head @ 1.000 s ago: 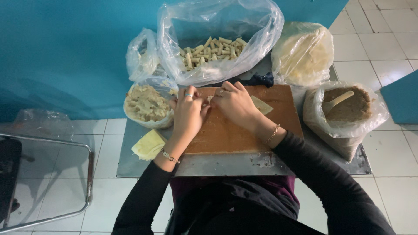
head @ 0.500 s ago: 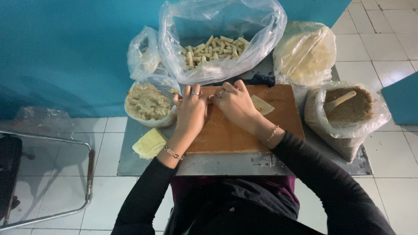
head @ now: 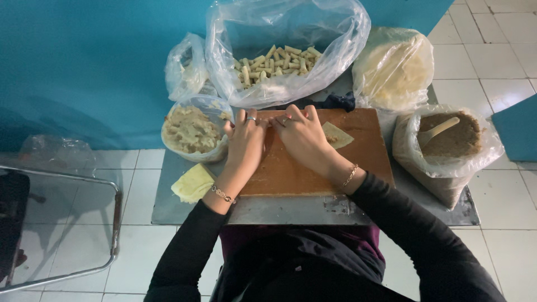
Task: The person folds triangular pastry wrappers on a wooden board, spooning filling from a bowl onto the wrappers and folding them over the filling, then places the folded pastries into a plastic bag. They repeat the folding cycle with several wrappers, occasionally repositioning the stack of unused wrappers.
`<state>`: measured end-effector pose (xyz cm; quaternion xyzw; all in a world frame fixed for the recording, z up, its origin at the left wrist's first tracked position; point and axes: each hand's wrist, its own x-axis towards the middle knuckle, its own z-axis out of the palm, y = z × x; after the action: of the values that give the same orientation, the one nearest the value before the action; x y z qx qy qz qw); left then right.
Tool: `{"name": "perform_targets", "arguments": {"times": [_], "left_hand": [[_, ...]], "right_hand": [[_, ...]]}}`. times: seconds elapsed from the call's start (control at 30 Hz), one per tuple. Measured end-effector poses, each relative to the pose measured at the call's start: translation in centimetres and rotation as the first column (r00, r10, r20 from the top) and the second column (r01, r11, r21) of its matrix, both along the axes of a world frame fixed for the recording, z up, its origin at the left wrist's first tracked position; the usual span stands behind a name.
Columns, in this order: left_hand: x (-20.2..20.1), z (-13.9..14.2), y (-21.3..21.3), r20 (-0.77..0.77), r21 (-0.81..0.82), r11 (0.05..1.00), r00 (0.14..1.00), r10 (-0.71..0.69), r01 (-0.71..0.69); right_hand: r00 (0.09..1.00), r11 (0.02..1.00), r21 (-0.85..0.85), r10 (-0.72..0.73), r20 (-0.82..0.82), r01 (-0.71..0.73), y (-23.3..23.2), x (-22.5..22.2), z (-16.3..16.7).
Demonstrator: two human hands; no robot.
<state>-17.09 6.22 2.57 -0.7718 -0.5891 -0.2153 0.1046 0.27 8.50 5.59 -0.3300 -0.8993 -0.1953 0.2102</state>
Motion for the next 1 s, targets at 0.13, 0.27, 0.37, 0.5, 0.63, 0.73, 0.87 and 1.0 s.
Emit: {"name": "perform_targets", "arguments": {"times": [0.13,0.27,0.37,0.5,0.63,0.73,0.87,1.0], "left_hand": [[0.0,-0.1,0.1,-0.043,0.113,0.993,0.998,0.034,-0.029],[-0.3,1.0,-0.2,0.012,0.178,0.982,0.998,0.062,-0.064],[-1.4,2.8,0.2,0.079,0.263,0.961,0.995,0.066,-0.085],[-4.7,6.0,2.5,0.065,0.294,0.956,0.998,0.003,-0.022],[-7.0,7.9,4.3,-0.006,0.131,0.987,0.996,-0.088,0.088],[-7.4,8.3,4.5,-0.018,-0.009,0.994,0.994,-0.112,0.112],[-7.6,8.3,4.8,-0.150,-0.013,0.992,0.981,-0.125,0.125],[-7.4,7.1,4.5,-0.229,0.073,0.983,0.963,-0.146,0.166]], "right_hand": [[0.994,0.998,-0.020,-0.062,0.089,0.064,0.1,-0.3,0.3],[0.997,0.993,-0.104,-0.049,0.060,0.055,0.7,-1.0,0.5],[1.000,0.993,-0.112,-0.023,0.001,0.022,1.2,-1.2,1.2],[0.994,0.970,-0.236,0.034,-0.105,-0.059,1.8,-0.4,2.1],[0.947,0.922,-0.334,0.088,-0.310,-0.195,2.1,0.2,2.8],[0.985,0.869,-0.492,-0.037,-0.171,-0.053,2.5,0.4,2.9],[0.968,0.913,-0.397,-0.005,-0.249,-0.098,2.9,0.2,2.5],[0.962,0.923,-0.365,0.021,-0.273,-0.124,2.7,0.3,1.9]]}}
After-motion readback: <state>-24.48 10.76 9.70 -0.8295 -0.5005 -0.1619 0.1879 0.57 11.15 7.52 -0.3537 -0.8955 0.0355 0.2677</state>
